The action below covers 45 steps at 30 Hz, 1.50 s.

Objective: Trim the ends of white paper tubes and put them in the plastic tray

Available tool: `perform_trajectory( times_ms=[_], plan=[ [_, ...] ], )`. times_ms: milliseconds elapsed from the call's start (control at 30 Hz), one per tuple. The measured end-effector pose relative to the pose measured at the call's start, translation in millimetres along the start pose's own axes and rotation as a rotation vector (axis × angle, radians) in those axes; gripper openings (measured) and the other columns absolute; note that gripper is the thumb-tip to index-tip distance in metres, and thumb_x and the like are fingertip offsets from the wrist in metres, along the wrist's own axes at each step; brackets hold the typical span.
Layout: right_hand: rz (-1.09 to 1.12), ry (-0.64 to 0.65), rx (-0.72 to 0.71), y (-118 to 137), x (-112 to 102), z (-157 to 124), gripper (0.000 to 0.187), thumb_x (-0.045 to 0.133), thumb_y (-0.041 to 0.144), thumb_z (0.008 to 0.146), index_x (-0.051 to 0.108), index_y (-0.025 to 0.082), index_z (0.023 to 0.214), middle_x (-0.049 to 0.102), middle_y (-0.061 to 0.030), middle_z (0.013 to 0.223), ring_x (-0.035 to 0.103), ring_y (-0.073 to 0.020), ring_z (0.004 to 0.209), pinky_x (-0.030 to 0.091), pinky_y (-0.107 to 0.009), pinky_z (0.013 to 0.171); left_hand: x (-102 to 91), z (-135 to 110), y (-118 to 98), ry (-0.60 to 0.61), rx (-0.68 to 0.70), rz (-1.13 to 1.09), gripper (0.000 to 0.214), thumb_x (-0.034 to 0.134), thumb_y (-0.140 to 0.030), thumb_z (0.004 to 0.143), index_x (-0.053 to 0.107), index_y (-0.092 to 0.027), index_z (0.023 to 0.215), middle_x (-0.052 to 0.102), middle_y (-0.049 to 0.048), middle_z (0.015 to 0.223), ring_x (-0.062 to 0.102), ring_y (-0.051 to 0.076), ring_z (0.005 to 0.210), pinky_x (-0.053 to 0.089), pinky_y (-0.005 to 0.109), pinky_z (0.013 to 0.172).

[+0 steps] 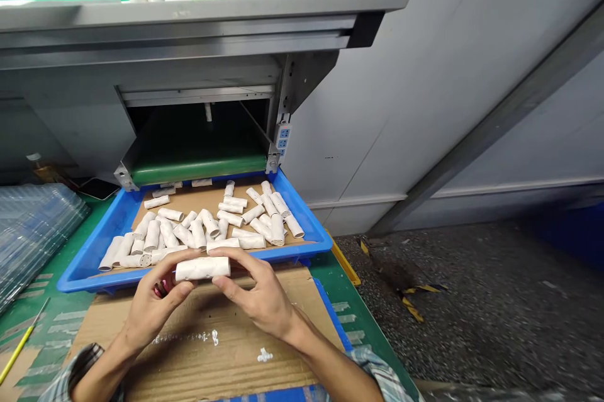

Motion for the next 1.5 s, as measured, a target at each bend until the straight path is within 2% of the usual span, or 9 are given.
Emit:
perform_trajectory(
  times_ms=[100,233,367,733,867,1000,1200,1433,1500],
  plan=[
    [0.006,0.011,0.011,-0.2,1.3,-1.1,0.038,0.077,0.041,0.099,0.071,0.032,0.136,0.075,-0.0049,0.135,0.071,-0.0241,0.126,0.056,-0.035,0.111,-0.5,0.2,-4.7,-0.018,-0.005,0.026,0.032,0.075,-0.038,0.097,0.076,-0.021,0.124,0.081,0.0089,0.115,0.075,0.02,0.089,0.058,0.024,0.071],
    [0.172,-0.014,0.077,-1.7,4.0,-1.6,0.037,0.08,0.04,0.098,0.07,0.03,0.132,0.078,-0.0057,0.13,0.076,-0.0217,0.119,0.062,-0.03,0.102,0.3,0.0,-11.2,-0.027,0.044,0.061,0.03,0.077,-0.035,0.095,0.077,-0.022,0.122,0.081,0.0074,0.116,0.074,0.019,0.089,0.056,0.023,0.069],
    [0.199,-0.006,0.061,2.9,5.8,-1.5,0.033,0.081,0.038,0.097,0.072,0.028,0.127,0.08,-0.0054,0.125,0.077,-0.0201,0.114,0.062,-0.028,0.101,2.1,-0.4,-10.2,-0.011,0.027,0.037,0.03,0.079,-0.035,0.094,0.076,-0.022,0.121,0.082,0.0069,0.111,0.075,0.018,0.084,0.055,0.022,0.065],
    [0.209,0.007,0.113,-2.3,7.3,-3.3,0.037,0.081,0.044,0.096,0.075,0.026,0.128,0.08,-0.0072,0.124,0.079,-0.0242,0.11,0.065,-0.035,0.1,1.5,0.5,-15.4,-0.03,0.082,0.062,0.028,0.08,-0.034,0.094,0.078,-0.021,0.118,0.082,0.0093,0.113,0.078,0.022,0.098,0.061,0.025,0.078],
    [0.195,0.008,0.11,0.3,8.3,-2.9,0.036,0.081,0.044,0.095,0.077,0.026,0.127,0.079,-0.008,0.126,0.078,-0.0265,0.114,0.064,-0.038,0.103,2.4,0.6,-17.5,-0.024,0.134,0.048,0.026,0.08,-0.027,0.094,0.078,-0.024,0.12,0.082,0.0062,0.115,0.078,0.02,0.102,0.061,0.024,0.086],
    [0.323,0.043,0.138,2.3,13.6,-4.0,0.039,0.076,0.043,0.1,0.072,0.028,0.135,0.078,-0.0079,0.128,0.08,-0.0256,0.109,0.067,-0.039,0.098,2.7,-0.7,-20.7,-0.041,0.18,0.019,0.03,0.08,-0.021,0.094,0.077,-0.028,0.123,0.083,0.0024,0.117,0.078,0.016,0.104,0.061,0.02,0.09],
    [0.328,0.039,0.134,6.7,15.4,-4.8,0.038,0.073,0.045,0.102,0.072,0.027,0.135,0.077,-0.0086,0.131,0.08,-0.0242,0.106,0.067,-0.037,0.096,3.5,-2.1,-21.9,-0.034,0.204,0.016,0.03,0.079,-0.022,0.095,0.076,-0.029,0.124,0.083,0.0021,0.118,0.079,0.016,0.106,0.062,0.019,0.091],
    [0.169,0.021,0.032,9.6,11.8,-5.1,0.033,0.071,0.04,0.102,0.075,0.026,0.132,0.075,-0.0095,0.134,0.07,-0.027,0.127,0.061,-0.038,0.107,0.5,-2.0,-18.5,-0.059,0.164,0.07,0.029,0.08,-0.031,0.095,0.078,-0.023,0.123,0.082,0.0084,0.116,0.08,0.023,0.105,0.065,0.028,0.09],
    [0.173,0.035,0.015,10.2,12.6,-5.7,0.033,0.069,0.039,0.104,0.074,0.027,0.134,0.072,-0.0093,0.139,0.068,-0.0271,0.13,0.062,-0.038,0.104,0.4,-1.6,-20.2,-0.061,0.183,0.086,0.028,0.08,-0.033,0.095,0.079,-0.023,0.121,0.083,0.0087,0.115,0.08,0.023,0.105,0.065,0.029,0.091]
  ],
)
Point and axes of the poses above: each hand's wrist, its own z-axis towards the middle knuckle, its own x-axis out of the palm, y = z × x, the point moved 6 cm from there along z, towards the middle knuckle
